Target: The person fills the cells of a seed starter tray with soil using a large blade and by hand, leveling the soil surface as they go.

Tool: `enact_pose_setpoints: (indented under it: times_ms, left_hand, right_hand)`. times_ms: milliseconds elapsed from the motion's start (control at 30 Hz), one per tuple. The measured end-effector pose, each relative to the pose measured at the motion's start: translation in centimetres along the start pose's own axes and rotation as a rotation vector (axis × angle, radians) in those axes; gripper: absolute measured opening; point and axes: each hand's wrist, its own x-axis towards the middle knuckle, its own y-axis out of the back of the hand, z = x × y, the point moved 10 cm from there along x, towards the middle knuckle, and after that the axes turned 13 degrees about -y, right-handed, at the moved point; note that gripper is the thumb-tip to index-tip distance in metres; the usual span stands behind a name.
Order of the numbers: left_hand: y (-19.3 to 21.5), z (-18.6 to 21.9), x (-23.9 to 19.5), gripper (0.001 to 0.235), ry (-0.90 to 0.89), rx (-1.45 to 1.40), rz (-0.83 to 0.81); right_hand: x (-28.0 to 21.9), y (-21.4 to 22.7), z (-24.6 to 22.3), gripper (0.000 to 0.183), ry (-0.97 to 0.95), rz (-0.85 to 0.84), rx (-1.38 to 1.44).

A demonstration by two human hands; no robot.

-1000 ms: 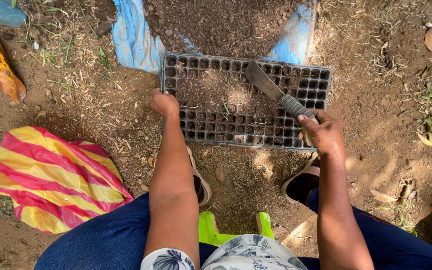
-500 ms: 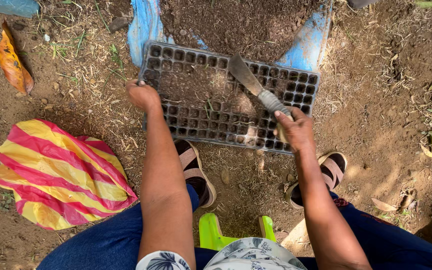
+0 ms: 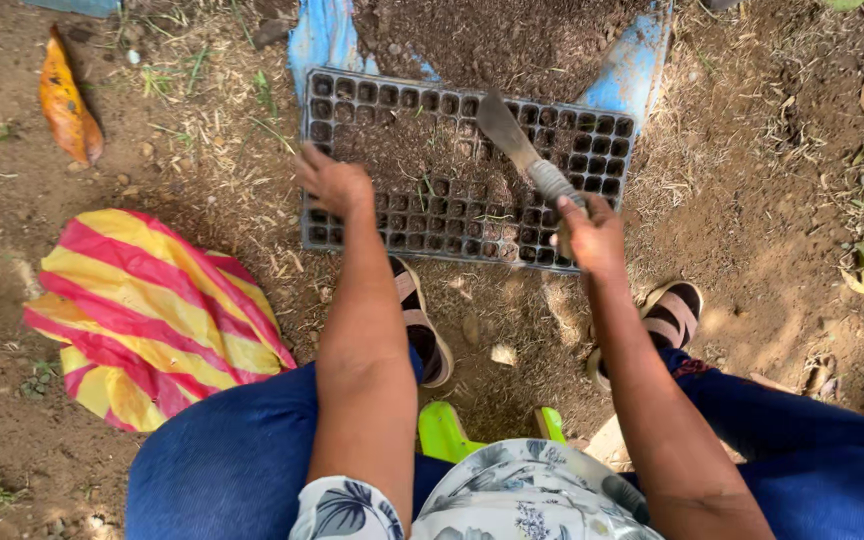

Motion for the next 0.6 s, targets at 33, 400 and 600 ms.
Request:
enact_pose_setpoints:
  times_ms: [33, 400, 600]
  left_hand:
    - [-0.5, 0.9, -0.1, 0.083, -0.024, -0.015, -0.023]
    - [-6.5, 3.2, -6.8, 0.073, -0.409, 0.171, -0.306]
    - [-8.6, 3.9, -4.5, 0.073, -0.546, 0.326, -0.272]
  right_hand:
    - [-0.5, 0.4, -0.7, 0.030, 0.046, 0.009, 0.013]
    - [-0.6, 1.5, 2.6, 0.053, 0.039, -0.113, -0.017]
    - [4.6, -0.7, 2.1, 0.056, 0.038, -0.281, -0.215]
